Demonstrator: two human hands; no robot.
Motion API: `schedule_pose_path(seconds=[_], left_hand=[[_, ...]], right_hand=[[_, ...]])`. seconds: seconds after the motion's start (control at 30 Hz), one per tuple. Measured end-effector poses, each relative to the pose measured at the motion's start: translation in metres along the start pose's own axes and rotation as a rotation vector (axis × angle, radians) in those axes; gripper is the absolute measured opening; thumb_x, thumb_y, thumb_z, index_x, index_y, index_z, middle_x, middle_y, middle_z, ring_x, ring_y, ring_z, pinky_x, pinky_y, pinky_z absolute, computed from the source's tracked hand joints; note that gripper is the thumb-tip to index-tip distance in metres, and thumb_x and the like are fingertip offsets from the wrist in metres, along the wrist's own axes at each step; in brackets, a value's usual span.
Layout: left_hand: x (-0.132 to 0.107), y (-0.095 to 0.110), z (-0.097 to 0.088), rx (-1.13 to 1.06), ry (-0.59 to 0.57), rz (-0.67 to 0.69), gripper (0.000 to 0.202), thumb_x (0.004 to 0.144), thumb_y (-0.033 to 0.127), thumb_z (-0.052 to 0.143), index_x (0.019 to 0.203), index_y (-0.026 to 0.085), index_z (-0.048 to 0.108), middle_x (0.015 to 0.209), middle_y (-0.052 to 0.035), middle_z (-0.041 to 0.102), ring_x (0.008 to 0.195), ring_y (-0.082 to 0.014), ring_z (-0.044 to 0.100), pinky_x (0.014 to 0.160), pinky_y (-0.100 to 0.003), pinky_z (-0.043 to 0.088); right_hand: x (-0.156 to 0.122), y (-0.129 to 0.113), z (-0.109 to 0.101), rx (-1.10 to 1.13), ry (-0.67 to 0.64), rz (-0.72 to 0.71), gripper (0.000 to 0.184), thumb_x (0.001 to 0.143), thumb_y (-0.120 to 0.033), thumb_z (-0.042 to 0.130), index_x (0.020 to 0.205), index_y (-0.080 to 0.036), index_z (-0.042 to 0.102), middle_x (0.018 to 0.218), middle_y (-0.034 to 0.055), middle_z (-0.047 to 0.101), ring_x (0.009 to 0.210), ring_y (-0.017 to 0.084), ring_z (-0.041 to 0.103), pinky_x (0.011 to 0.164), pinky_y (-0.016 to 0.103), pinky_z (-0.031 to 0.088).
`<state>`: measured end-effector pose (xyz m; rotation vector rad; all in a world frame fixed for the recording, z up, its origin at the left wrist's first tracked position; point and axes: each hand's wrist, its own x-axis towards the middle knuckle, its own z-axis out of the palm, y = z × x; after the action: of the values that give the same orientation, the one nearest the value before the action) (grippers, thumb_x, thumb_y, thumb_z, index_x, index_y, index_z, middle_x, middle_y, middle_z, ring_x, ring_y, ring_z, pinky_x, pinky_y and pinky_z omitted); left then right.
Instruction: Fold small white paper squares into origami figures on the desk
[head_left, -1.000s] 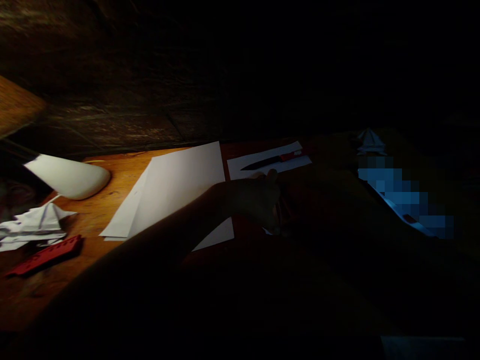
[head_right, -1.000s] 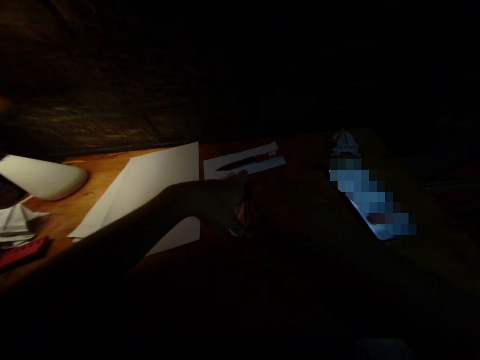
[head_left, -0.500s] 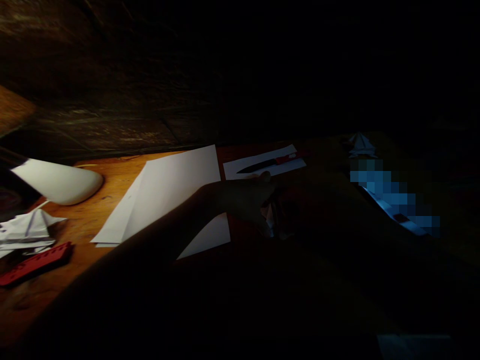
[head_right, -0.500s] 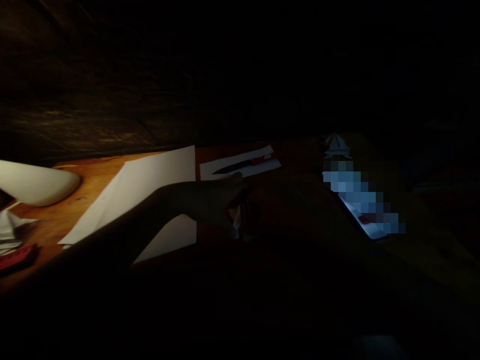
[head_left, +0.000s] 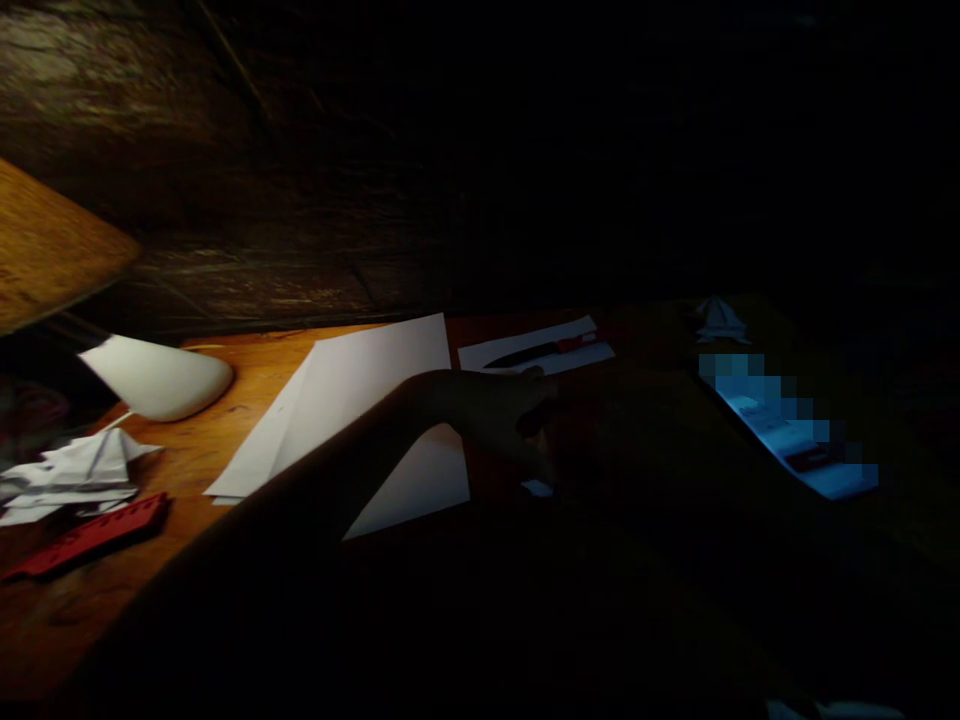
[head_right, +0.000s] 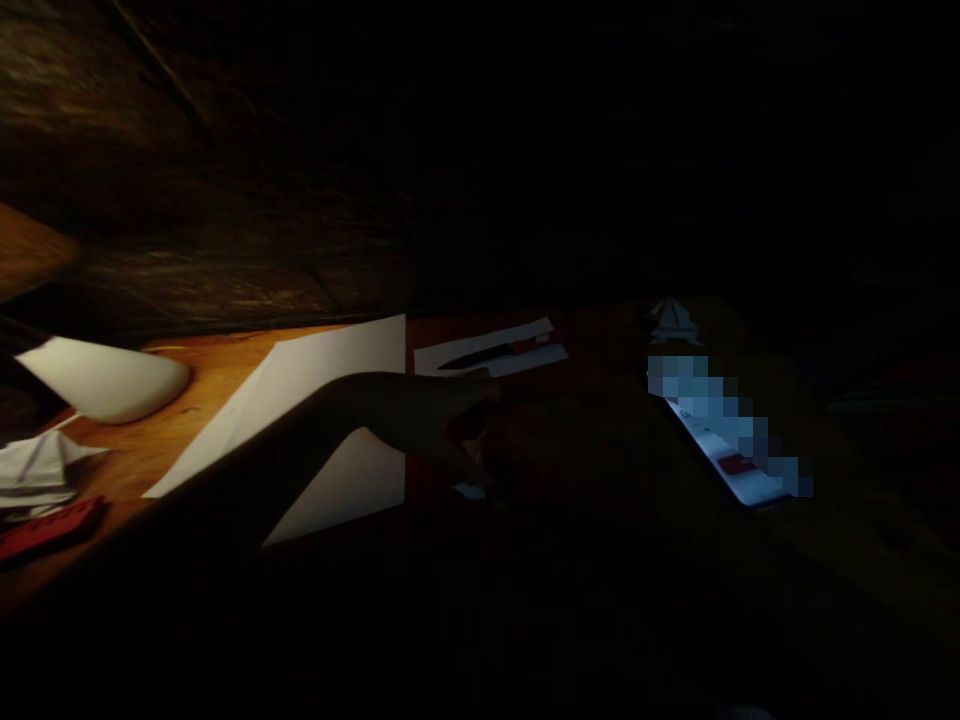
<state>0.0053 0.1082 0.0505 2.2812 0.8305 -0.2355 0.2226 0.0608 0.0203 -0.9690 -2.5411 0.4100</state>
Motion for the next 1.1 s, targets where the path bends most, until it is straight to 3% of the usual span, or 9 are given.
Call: schedule_pose_path(seconds=[0.1, 0.27, 0.37, 0.47, 0.6, 0.7, 0.87, 0.97, 1.1], left_hand=[[-0.004, -0.006, -0.008, -0.064, -0.003, 0.025, 0.056, 0.077, 0.056, 0.077, 0.112, 0.019, 0.056, 0.109, -0.0049, 0.063, 0.092, -0.0199, 0.06, 0.075, -0.027, 0.047], [-0.011, -0.006, -0.014, -0.092, 0.131, 0.084, 0.046, 0.085, 0.049, 0.072, 0.116, 0.019, 0.056, 0.112, -0.0057, 0.062, 0.1, -0.0216, 0.06, 0.084, -0.031, 0.048], [-0.014, -0.002, -0.016, -0.081, 0.247, 0.132, 0.04, 0.084, 0.041, 0.074, 0.114, 0.02, 0.057, 0.114, -0.0056, 0.061, 0.101, -0.0216, 0.059, 0.085, -0.032, 0.049], [-0.017, 0.0, -0.018, -0.06, 0.418, 0.068, 0.046, 0.083, 0.044, 0.075, 0.117, 0.02, 0.055, 0.115, -0.0063, 0.06, 0.102, -0.0229, 0.059, 0.084, -0.034, 0.05], [-0.015, 0.0, -0.019, -0.205, 0.64, 0.04, 0.061, 0.072, 0.047, 0.086, 0.118, 0.022, 0.053, 0.12, -0.0081, 0.06, 0.107, -0.0249, 0.06, 0.086, -0.039, 0.051], [-0.007, 0.0, -0.015, -0.421, 0.618, 0.097, 0.062, 0.069, 0.034, 0.088, 0.12, 0.02, 0.055, 0.115, -0.0086, 0.065, 0.102, -0.0234, 0.065, 0.087, -0.04, 0.052], [0.009, 0.006, -0.005, -0.64, 0.742, 0.179, 0.048, 0.071, 0.021, 0.081, 0.112, 0.015, 0.059, 0.103, -0.0069, 0.069, 0.094, -0.0207, 0.07, 0.081, -0.033, 0.054], [0.01, 0.008, -0.002, -0.638, 0.703, 0.229, 0.037, 0.07, 0.021, 0.08, 0.103, 0.015, 0.065, 0.099, -0.0058, 0.071, 0.092, -0.0206, 0.07, 0.078, -0.031, 0.055], [0.008, 0.007, -0.001, -0.471, 0.768, 0.129, 0.013, 0.077, 0.023, 0.073, 0.087, 0.014, 0.073, 0.085, -0.0038, 0.072, 0.083, -0.0208, 0.069, 0.073, -0.031, 0.053]], right_hand=[[0.001, -0.003, -0.011, -0.04, -0.077, -0.043, 0.033, 0.099, -0.039, 0.062, 0.124, -0.018, 0.064, 0.125, 0.0088, 0.065, 0.106, 0.023, 0.066, 0.09, 0.041, 0.059], [0.002, -0.001, -0.019, -0.106, -0.063, -0.05, 0.034, 0.098, -0.04, 0.063, 0.123, -0.016, 0.065, 0.123, 0.0082, 0.066, 0.105, 0.023, 0.067, 0.089, 0.042, 0.059], [0.005, 0.003, -0.017, -0.139, -0.015, -0.048, 0.033, 0.099, -0.04, 0.062, 0.123, -0.017, 0.064, 0.122, 0.0086, 0.066, 0.103, 0.022, 0.067, 0.088, 0.041, 0.059], [0.009, 0.005, -0.017, -0.177, 0.066, -0.043, 0.031, 0.1, -0.04, 0.061, 0.12, -0.017, 0.065, 0.119, 0.0085, 0.067, 0.099, 0.019, 0.067, 0.086, 0.039, 0.059], [0.01, 0.002, -0.024, -0.224, 0.225, -0.036, 0.018, 0.096, -0.034, 0.065, 0.101, -0.018, 0.07, 0.105, 0.0088, 0.07, 0.09, 0.02, 0.064, 0.077, 0.034, 0.053], [0.009, 0.0, -0.026, -0.25, 0.353, -0.01, 0.013, 0.095, -0.028, 0.062, 0.094, -0.018, 0.071, 0.102, 0.0111, 0.071, 0.088, 0.023, 0.064, 0.07, 0.035, 0.047], [0.009, 0.007, -0.021, -0.279, 0.531, -0.016, 0.011, 0.093, -0.028, 0.065, 0.095, -0.018, 0.07, 0.101, 0.0097, 0.07, 0.087, 0.022, 0.064, 0.068, 0.033, 0.045], [0.009, 0.009, -0.02, -0.299, 0.575, -0.056, 0.01, 0.094, -0.028, 0.064, 0.092, -0.019, 0.069, 0.094, 0.0078, 0.069, 0.084, 0.02, 0.064, 0.066, 0.032, 0.043], [0.007, 0.007, -0.023, -0.291, 0.566, -0.104, 0.004, 0.092, -0.022, 0.064, 0.096, -0.022, 0.064, 0.097, 0.0063, 0.069, 0.085, 0.02, 0.064, 0.065, 0.032, 0.043]])
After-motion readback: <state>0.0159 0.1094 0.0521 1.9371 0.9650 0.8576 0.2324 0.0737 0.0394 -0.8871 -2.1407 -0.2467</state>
